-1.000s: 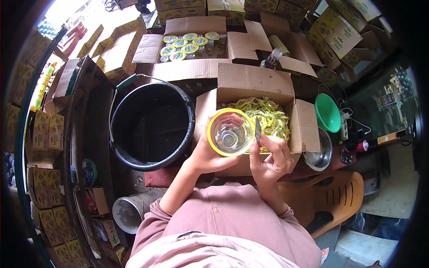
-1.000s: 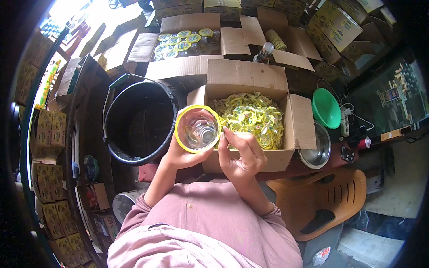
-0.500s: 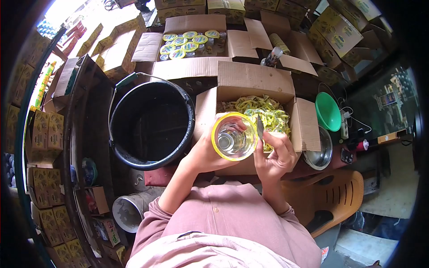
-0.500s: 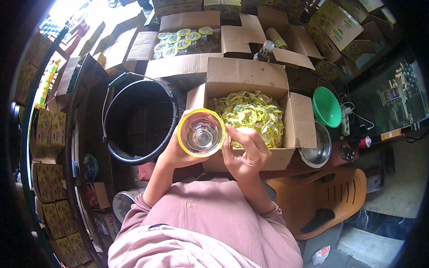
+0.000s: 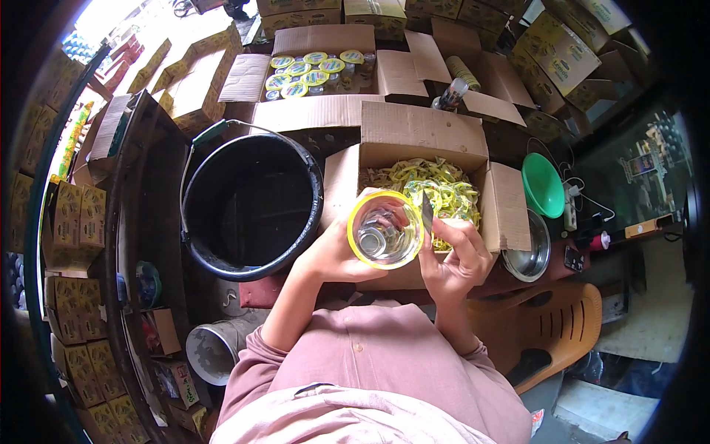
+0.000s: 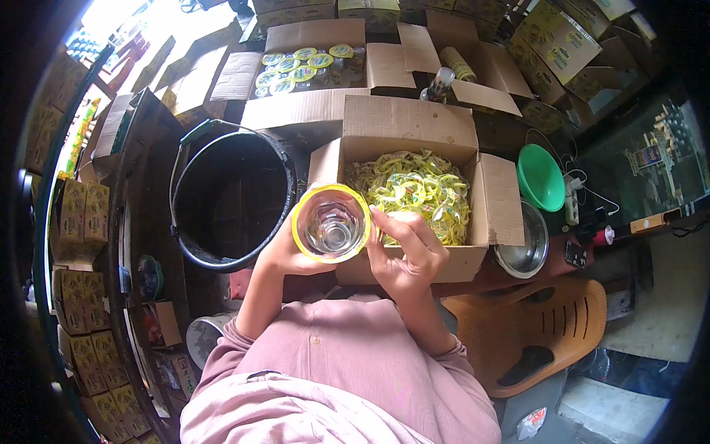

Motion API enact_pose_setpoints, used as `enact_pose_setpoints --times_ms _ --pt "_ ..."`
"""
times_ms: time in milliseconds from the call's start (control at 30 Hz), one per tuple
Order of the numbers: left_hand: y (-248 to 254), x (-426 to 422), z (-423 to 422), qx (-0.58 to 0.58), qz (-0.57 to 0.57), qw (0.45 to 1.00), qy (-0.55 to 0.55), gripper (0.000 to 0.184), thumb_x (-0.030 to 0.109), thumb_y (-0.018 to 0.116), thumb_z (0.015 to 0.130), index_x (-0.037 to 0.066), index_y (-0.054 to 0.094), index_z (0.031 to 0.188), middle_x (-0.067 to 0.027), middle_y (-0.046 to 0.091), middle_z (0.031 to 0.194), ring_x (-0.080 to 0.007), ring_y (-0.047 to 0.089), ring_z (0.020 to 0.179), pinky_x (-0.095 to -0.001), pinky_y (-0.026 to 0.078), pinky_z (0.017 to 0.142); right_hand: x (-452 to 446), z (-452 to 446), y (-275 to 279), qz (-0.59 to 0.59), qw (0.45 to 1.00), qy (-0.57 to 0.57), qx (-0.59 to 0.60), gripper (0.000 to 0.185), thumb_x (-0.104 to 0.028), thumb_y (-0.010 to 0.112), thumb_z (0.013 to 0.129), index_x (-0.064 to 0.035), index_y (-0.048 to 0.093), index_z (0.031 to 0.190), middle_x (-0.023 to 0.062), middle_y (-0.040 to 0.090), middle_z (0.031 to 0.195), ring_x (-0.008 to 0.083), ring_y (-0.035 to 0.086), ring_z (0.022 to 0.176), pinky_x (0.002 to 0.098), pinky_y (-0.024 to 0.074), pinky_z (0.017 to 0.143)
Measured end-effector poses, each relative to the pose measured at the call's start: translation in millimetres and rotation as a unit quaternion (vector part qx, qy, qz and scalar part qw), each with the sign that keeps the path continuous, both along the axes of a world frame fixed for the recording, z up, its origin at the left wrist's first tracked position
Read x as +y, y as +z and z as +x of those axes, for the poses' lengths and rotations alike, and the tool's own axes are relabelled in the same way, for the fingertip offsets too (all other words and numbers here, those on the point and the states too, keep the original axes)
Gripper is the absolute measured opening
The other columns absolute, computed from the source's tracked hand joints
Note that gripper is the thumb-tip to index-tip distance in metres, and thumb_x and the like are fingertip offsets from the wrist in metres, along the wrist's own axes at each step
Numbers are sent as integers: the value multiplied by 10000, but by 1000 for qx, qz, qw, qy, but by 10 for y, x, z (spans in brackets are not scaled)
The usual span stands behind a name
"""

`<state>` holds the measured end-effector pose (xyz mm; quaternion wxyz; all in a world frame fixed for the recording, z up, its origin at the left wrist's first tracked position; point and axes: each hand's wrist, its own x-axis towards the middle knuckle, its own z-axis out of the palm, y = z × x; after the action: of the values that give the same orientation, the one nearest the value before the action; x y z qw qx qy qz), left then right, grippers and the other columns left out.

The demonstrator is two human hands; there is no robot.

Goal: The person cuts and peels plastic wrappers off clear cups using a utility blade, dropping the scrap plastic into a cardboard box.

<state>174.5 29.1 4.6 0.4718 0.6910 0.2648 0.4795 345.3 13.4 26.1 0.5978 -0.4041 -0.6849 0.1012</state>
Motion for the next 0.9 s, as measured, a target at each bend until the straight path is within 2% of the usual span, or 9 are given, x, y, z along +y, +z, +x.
enact_pose_setpoints --times_ms 167,267,467,567,667,767,900 --pt "-5 -3 -14 -25 -44 998 -24 815 154 774 516 5 379 1213 -101 464 1152 -192 468 1062 -315 356 928 -11 -11 -3 3 1000 -12 -9 272 64 657 614 -32 665 869 75 612 737 161 607 669 253 490 615" --pt "53 -5 12 -45 -27 998 -24 673 155 735 558 -10 421 1130 -98 483 1049 -183 497 956 -299 408 848 -15 -17 -4 -1 1000 -13 -14 282 64 657 609 -35 664 873 71 612 740 161 609 673 253 490 617" --pt "-5 21 -12 -33 -16 998 -49 670 138 757 563 2 418 1124 -83 485 1036 -163 508 931 -279 415 828 8 -11 -29 -18 1000 -6 -17 312 68 654 594 -43 665 886 75 613 744 163 608 674 254 490 617" --pt "61 -25 72 8 -73 997 3 805 134 807 517 4 391 1193 -91 459 1104 -168 472 1042 -290 404 884 22 -6 -44 -23 1000 -12 -9 304 67 656 598 -37 664 883 80 614 744 160 604 660 252 487 606" --pt "-98 7 200 -116 -67 988 71 766 136 820 525 6 409 1158 -79 414 1065 -165 473 1016 -282 434 852 30 -12 -52 -17 1000 -24 4 271 65 663 613 -21 661 870 81 614 737 147 597 638 243 480 587" --pt "-160 66 160 -43 39 993 106 717 127 816 538 4 424 1125 -73 375 1040 -173 470 1006 -286 448 839 6 -33 -64 -19 999 -22 27 236 61 670 630 -6 658 856 80 613 726 131 589 622 230 471 570" --pt "-226 24 206 -129 -42 986 94 748 124 816 556 31 377 1155 -78 422 1063 -178 468 1026 -304 422 872 -40 -74 -86 -23 999 -14 48 226 59 676 636 0 658 853 79 609 714 121 584 615 218 464 560"
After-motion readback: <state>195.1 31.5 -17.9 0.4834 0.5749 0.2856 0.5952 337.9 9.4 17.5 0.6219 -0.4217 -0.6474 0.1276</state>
